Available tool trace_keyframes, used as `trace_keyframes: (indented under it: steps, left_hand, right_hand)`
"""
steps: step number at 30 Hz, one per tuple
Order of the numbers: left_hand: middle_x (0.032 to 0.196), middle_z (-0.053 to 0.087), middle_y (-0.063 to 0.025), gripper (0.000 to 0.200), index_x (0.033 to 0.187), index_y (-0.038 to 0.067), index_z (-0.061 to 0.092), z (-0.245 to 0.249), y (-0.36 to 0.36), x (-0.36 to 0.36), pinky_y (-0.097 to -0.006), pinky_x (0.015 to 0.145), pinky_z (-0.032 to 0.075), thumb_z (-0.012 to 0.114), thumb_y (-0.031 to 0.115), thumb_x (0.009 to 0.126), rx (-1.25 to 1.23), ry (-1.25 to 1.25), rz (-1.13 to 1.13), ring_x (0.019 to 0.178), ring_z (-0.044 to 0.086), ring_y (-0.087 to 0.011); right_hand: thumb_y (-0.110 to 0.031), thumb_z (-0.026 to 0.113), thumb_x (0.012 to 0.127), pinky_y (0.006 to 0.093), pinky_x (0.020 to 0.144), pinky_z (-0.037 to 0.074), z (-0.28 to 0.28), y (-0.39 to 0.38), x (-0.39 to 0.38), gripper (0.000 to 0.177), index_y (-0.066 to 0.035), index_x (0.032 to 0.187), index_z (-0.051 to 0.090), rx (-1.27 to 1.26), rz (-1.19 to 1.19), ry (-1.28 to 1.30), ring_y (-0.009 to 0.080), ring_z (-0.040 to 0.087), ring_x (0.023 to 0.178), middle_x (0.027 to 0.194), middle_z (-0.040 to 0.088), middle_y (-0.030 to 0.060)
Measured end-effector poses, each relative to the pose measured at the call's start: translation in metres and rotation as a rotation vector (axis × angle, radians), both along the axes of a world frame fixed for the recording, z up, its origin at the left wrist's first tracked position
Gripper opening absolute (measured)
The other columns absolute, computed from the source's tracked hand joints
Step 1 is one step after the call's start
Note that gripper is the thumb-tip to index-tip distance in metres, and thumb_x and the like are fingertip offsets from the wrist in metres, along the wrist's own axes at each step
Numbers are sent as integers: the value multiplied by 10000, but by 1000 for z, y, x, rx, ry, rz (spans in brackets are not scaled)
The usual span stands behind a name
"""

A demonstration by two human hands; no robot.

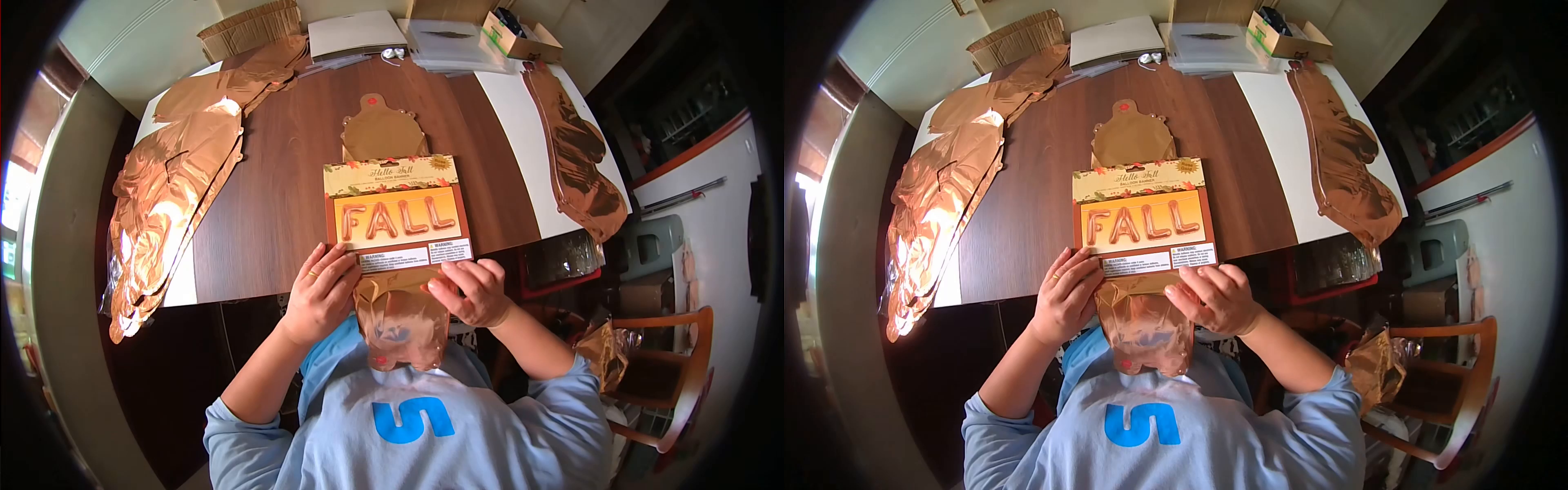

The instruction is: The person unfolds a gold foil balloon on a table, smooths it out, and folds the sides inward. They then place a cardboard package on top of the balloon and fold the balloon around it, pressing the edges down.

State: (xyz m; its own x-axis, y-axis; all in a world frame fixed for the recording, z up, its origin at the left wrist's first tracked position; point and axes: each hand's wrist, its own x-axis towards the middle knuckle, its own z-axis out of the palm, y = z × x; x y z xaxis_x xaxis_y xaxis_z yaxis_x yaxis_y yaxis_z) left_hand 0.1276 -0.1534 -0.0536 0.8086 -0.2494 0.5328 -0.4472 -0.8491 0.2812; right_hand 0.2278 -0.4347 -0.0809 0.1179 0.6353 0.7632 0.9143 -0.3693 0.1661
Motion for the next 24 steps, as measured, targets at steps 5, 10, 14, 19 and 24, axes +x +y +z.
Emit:
trace_keyframes:
  steps: [5,10,14,19,24]
  left_hand:
    - [1188,654,-143,257,1063,19,706,-2,-1,-1,-515,1106,413,708,49,807,31,-24,7,1238,602,-344]
    - [1190,658,-140,260,1069,23,706,-4,-1,0,-519,1108,407,706,46,809,57,-57,-2,1234,606,-336]
    - [1188,656,-135,294,1086,21,701,-4,4,1,-529,1111,400,716,56,795,60,-55,-26,1228,608,-329]
    - [1203,645,-132,368,1127,10,691,-6,6,0,-545,1117,389,704,91,768,85,-65,-42,1240,593,-321]
    - [1162,671,-132,310,1073,35,701,0,4,-1,-525,1134,376,755,70,770,89,-49,-27,1211,621,-329]
  right_hand:
    - [-179,704,871,350,872,429,5,-9,-12,270,-145,1138,726,-84,53,112,163,593,984,1162,671,14]
    - [-167,717,848,361,837,443,30,-7,-7,273,-112,1116,718,-60,85,255,177,621,945,1104,697,39]
    - [-162,716,840,380,858,443,46,-3,-4,261,-121,1098,717,-53,101,330,190,624,972,1107,691,34]
    - [-152,701,845,433,924,475,52,0,0,244,-104,1084,709,-65,142,397,231,632,1034,1110,683,51]
    - [-126,699,843,434,885,524,48,0,5,227,-90,1067,704,-62,167,484,259,674,1008,1077,700,84]
